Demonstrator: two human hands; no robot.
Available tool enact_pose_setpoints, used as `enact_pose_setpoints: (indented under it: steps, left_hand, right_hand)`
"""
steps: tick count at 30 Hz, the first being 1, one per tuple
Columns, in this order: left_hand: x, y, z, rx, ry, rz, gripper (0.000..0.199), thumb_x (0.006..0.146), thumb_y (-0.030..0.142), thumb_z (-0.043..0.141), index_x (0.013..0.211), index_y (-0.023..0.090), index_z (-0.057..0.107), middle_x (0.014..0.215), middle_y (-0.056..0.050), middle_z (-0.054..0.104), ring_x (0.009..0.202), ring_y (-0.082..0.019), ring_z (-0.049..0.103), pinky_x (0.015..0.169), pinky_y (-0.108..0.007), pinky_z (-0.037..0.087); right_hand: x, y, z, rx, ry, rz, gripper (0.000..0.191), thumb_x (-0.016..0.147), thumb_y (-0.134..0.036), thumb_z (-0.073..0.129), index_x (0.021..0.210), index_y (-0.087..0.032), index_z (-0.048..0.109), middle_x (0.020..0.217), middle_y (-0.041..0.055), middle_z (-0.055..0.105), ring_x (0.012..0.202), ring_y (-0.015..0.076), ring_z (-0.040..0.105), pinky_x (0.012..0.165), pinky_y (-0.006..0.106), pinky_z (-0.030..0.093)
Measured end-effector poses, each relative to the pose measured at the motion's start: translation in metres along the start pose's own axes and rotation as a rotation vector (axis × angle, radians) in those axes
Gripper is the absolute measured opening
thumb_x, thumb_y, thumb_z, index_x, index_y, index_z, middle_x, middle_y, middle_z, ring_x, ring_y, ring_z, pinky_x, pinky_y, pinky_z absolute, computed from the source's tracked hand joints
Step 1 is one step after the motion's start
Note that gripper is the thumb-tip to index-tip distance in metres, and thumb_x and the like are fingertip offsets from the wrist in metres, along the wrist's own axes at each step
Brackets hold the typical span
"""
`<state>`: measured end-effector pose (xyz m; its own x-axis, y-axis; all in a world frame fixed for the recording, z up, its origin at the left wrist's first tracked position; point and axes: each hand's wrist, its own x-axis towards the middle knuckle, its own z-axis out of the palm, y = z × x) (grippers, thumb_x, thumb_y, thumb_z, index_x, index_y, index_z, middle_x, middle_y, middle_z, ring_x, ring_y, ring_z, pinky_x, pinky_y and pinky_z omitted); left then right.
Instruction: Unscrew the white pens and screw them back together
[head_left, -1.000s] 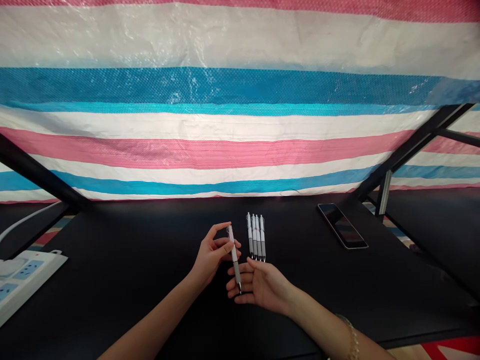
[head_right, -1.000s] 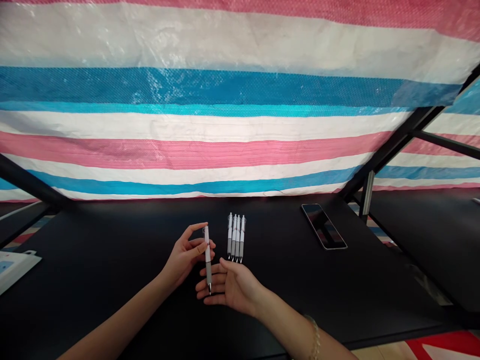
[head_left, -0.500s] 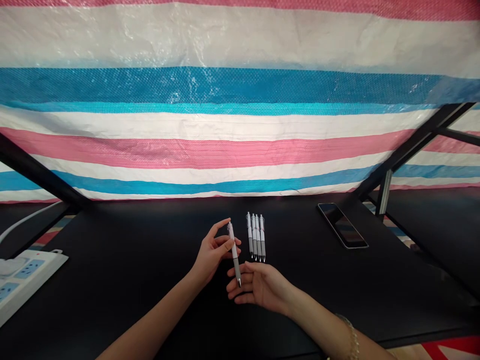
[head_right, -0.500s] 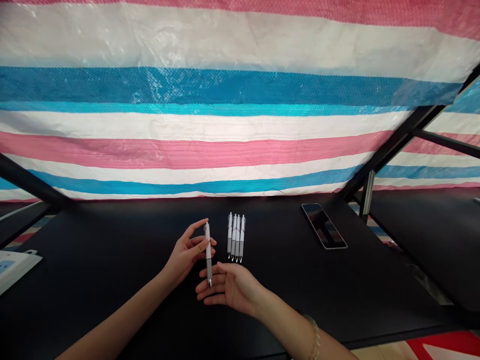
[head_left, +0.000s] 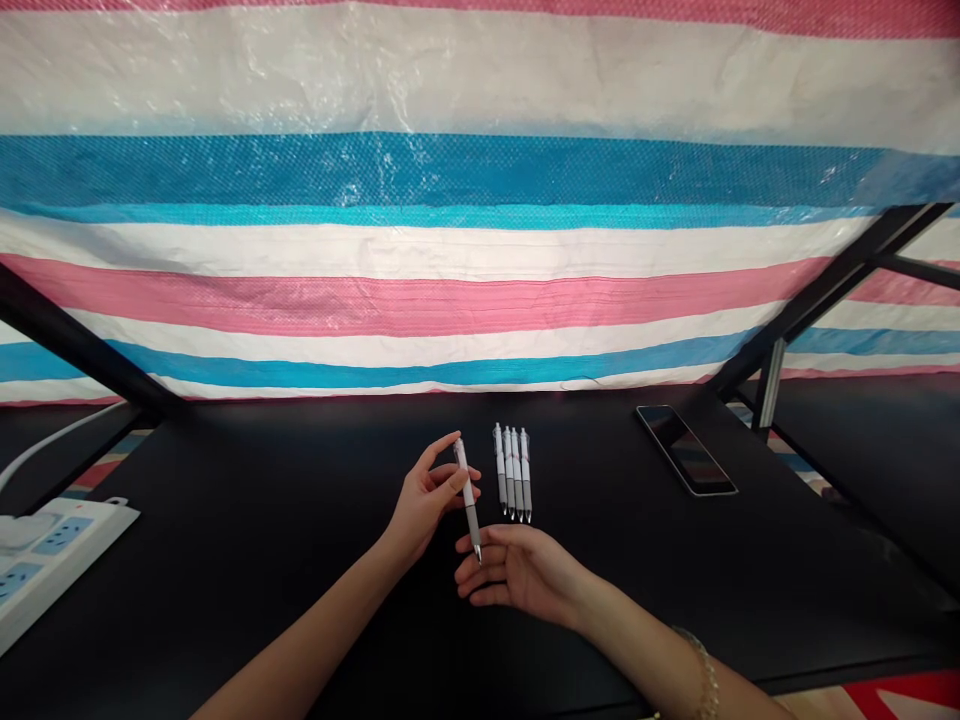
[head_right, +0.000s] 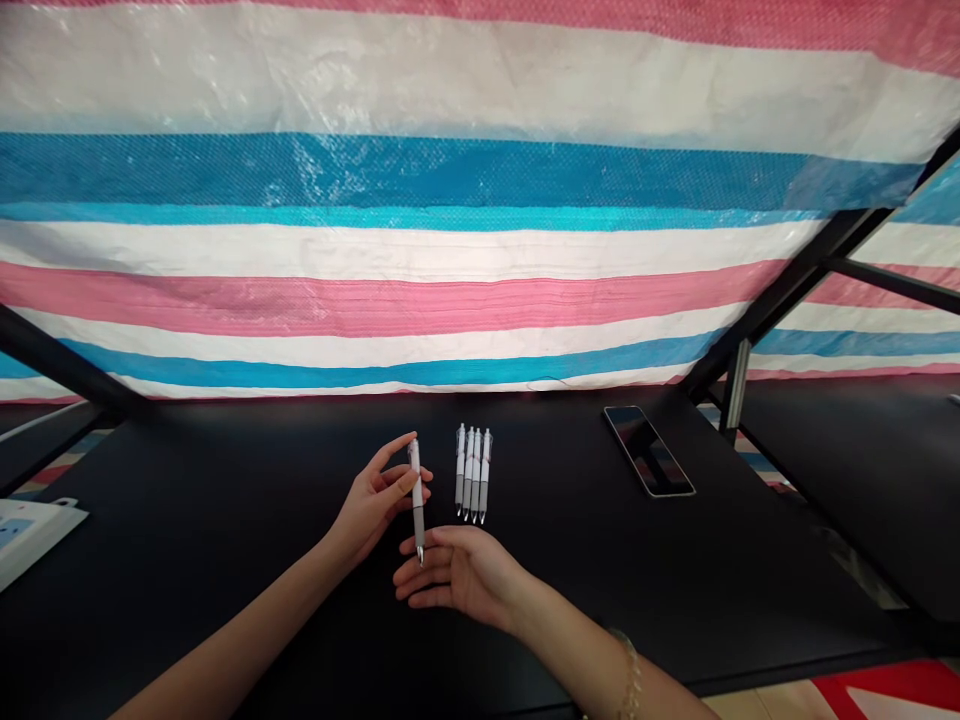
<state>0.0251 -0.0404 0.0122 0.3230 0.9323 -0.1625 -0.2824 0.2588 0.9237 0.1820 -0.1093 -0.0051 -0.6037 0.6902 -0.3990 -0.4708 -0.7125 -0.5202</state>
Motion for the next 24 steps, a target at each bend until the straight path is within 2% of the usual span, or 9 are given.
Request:
enact_pose_setpoints:
  steps: [6, 11, 16, 18, 20, 22, 24]
  left_hand:
    - [0.004, -0.002, -0.004, 0.009, 0.038, 0.024, 0.06, 0.072, 0.028, 0.071, 0.126, 0.02, 0.047, 0.079, -0.006, 0.07, 0.067, -0.017, 0.064, 0.066, -0.03, 0.051]
    - [0.009, -0.001, -0.007, 0.017, 0.133, 0.076, 0.068, 0.071, 0.032, 0.071, 0.132, 0.024, 0.041, 0.084, -0.004, 0.069, 0.071, -0.017, 0.065, 0.068, -0.03, 0.052]
    - [0.019, -0.004, -0.015, 0.211, 0.202, 0.199, 0.066, 0.068, 0.03, 0.073, 0.129, 0.024, 0.047, 0.103, -0.006, 0.062, 0.068, -0.015, 0.064, 0.065, -0.031, 0.054]
    - [0.022, -0.006, -0.018, 0.287, 0.204, 0.249, 0.064, 0.068, 0.028, 0.073, 0.128, 0.026, 0.049, 0.114, -0.007, 0.056, 0.072, -0.015, 0.063, 0.066, -0.03, 0.053]
    - [0.023, -0.008, -0.019, 0.33, 0.211, 0.281, 0.062, 0.069, 0.026, 0.072, 0.127, 0.027, 0.05, 0.12, -0.008, 0.053, 0.077, -0.015, 0.064, 0.068, -0.028, 0.053]
    - [0.021, -0.008, -0.019, 0.373, 0.22, 0.299, 0.057, 0.07, 0.024, 0.07, 0.124, 0.027, 0.053, 0.119, -0.008, 0.053, 0.081, -0.017, 0.064, 0.069, -0.027, 0.052]
    - [0.019, -0.007, -0.017, 0.447, 0.191, 0.325, 0.048, 0.072, 0.024, 0.068, 0.119, 0.026, 0.057, 0.116, -0.008, 0.055, 0.084, -0.018, 0.063, 0.071, -0.028, 0.052]
  right_hand:
    - [0.0, 0.0, 0.0, -0.021, 0.003, -0.013, 0.036, 0.08, -0.033, 0.054, 0.102, -0.006, 0.063, 0.089, 0.0138, 0.068, 0.084, 0.0232, 0.064, 0.085, 0.039, 0.04]
    - [0.0, 0.003, 0.0, -0.149, 0.004, -0.008, 0.034, 0.079, -0.036, 0.055, 0.094, -0.007, 0.064, 0.085, 0.0133, 0.068, 0.077, 0.0225, 0.065, 0.071, 0.035, 0.045]
    - [-0.003, 0.004, 0.003, -0.36, -0.068, -0.018, 0.034, 0.079, -0.041, 0.056, 0.085, -0.009, 0.063, 0.077, 0.0112, 0.066, 0.068, 0.0201, 0.064, 0.058, 0.029, 0.046]
    - [-0.006, -0.001, 0.005, -0.548, 0.0, -0.126, 0.03, 0.08, -0.04, 0.055, 0.083, -0.011, 0.062, 0.072, 0.0085, 0.065, 0.063, 0.0176, 0.061, 0.054, 0.027, 0.045]
    - [-0.009, -0.009, 0.006, -0.85, 0.187, -0.358, 0.023, 0.083, -0.036, 0.052, 0.084, -0.014, 0.061, 0.072, 0.0063, 0.063, 0.063, 0.016, 0.058, 0.054, 0.027, 0.044]
    - [-0.012, -0.018, 0.004, -1.23, 0.408, -0.649, 0.015, 0.084, -0.026, 0.049, 0.089, -0.018, 0.061, 0.082, 0.0065, 0.063, 0.075, 0.0178, 0.057, 0.065, 0.031, 0.045]
    - [-0.014, -0.025, 0.0, -1.549, 0.437, -0.82, 0.019, 0.083, -0.015, 0.045, 0.096, -0.019, 0.059, 0.093, 0.0088, 0.061, 0.093, 0.0225, 0.054, 0.077, 0.037, 0.043]
